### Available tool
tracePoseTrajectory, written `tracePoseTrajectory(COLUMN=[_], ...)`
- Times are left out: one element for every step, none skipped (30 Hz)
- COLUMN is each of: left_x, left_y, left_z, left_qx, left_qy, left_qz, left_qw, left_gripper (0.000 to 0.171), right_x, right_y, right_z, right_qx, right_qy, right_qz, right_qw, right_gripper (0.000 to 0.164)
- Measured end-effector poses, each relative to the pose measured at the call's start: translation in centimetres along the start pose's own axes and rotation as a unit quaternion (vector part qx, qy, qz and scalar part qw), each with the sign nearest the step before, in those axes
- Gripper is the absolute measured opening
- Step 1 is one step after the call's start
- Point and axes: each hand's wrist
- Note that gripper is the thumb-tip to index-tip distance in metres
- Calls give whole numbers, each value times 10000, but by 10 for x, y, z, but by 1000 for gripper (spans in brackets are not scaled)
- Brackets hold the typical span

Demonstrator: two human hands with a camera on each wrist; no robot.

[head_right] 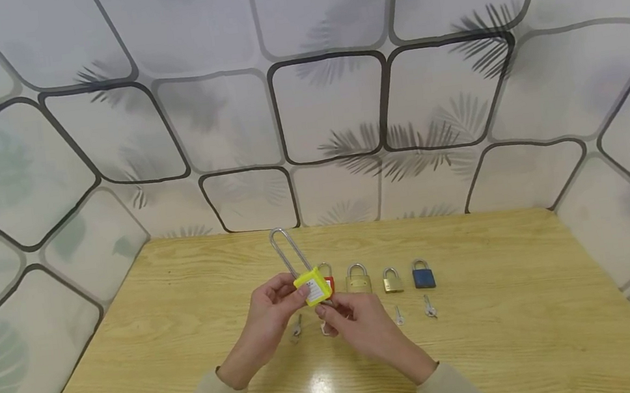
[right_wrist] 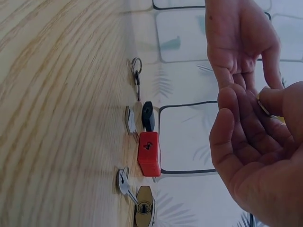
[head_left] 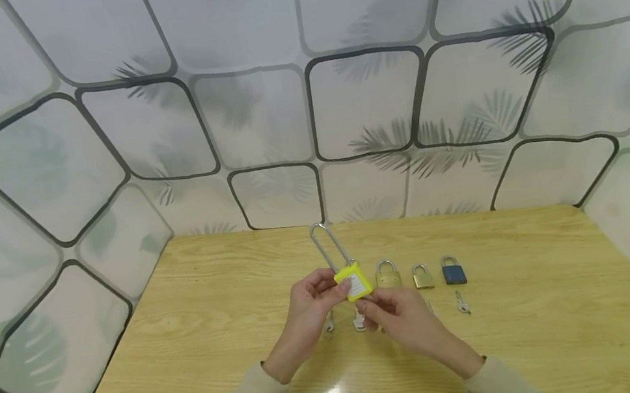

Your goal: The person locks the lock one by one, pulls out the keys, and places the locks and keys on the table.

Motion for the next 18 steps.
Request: tracePoseTrajectory(left_x=[0, 0, 1, 1, 1, 2, 2, 2, 3, 3, 3, 3, 3, 4, 4, 4, 5, 5], left_y=[0, 0, 1, 1, 1, 2, 2, 3, 3, 3, 3, 3, 4, 4, 4, 4, 5, 5], left_z=[0, 1, 1, 1, 2, 2, 3, 3, 3, 4, 4, 4, 5, 5, 5, 5, 5, 5], left_qx=[-23, -52, -77, -106, -132, -153, -171, -183, -190, -203, -207, -210, -226, -239, -260, -275, -291, -311], left_qy=[-5, -13, -17, -22, -15, -5, 8, 20, 37, 49, 61, 65, 53, 45, 30, 20, 16, 6], left_qz=[0, -5, -2, -1, 8, 34, 45, 71, 93, 112, 134, 147, 154, 166, 169, 170, 163, 154], left_qw=[10000, 10000, 10000, 9999, 9999, 9999, 9998, 9998, 9998, 9997, 9997, 9997, 9996, 9996, 9995, 9995, 9994, 9994], left_gripper=[26, 26, 26, 25, 25, 25, 25, 25, 24, 24, 24, 23, 23, 23, 22, 21, 21, 21], right_x=[-5, -5, -5, -5, -5, -4, -4, -4, -4, -4, -4, -3, -3, -3, -4, -4, -4, -4], right_y=[0, 0, 0, 0, 0, 0, 0, 0, 0, 0, 0, 0, 0, 1, 1, 1, 1, 1], right_z=[0, 0, 0, 0, 0, 0, 0, 0, 0, 0, 0, 1, 1, 2, 2, 2, 3, 3], right_qx=[5, 8, 5, 5, 7, 10, 7, 8, 5, 6, 6, 3, 7, 12, 18, 22, 32, 43], right_qy=[-6, -2, 7, 15, 12, 18, 28, 24, 28, 37, 37, 57, 87, 111, 139, 161, 176, 188], right_qz=[4, 11, 20, 33, 47, 72, 90, 99, 113, 125, 132, 132, 128, 129, 130, 116, 109, 100], right_qw=[10000, 10000, 10000, 10000, 10000, 10000, 10000, 9999, 9999, 9999, 9999, 9999, 9999, 9999, 9998, 9998, 9998, 9998], right_gripper=[25, 24, 23, 23, 22, 22, 22, 23, 23, 24, 25, 26, 27, 28, 29, 29, 30, 30])
Point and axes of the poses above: each hand's wrist, its own z-axis away from the middle knuckle, its own y-axis out of the palm, x = y × z, and after that the axes turned 6 degrees about -x, right-handed
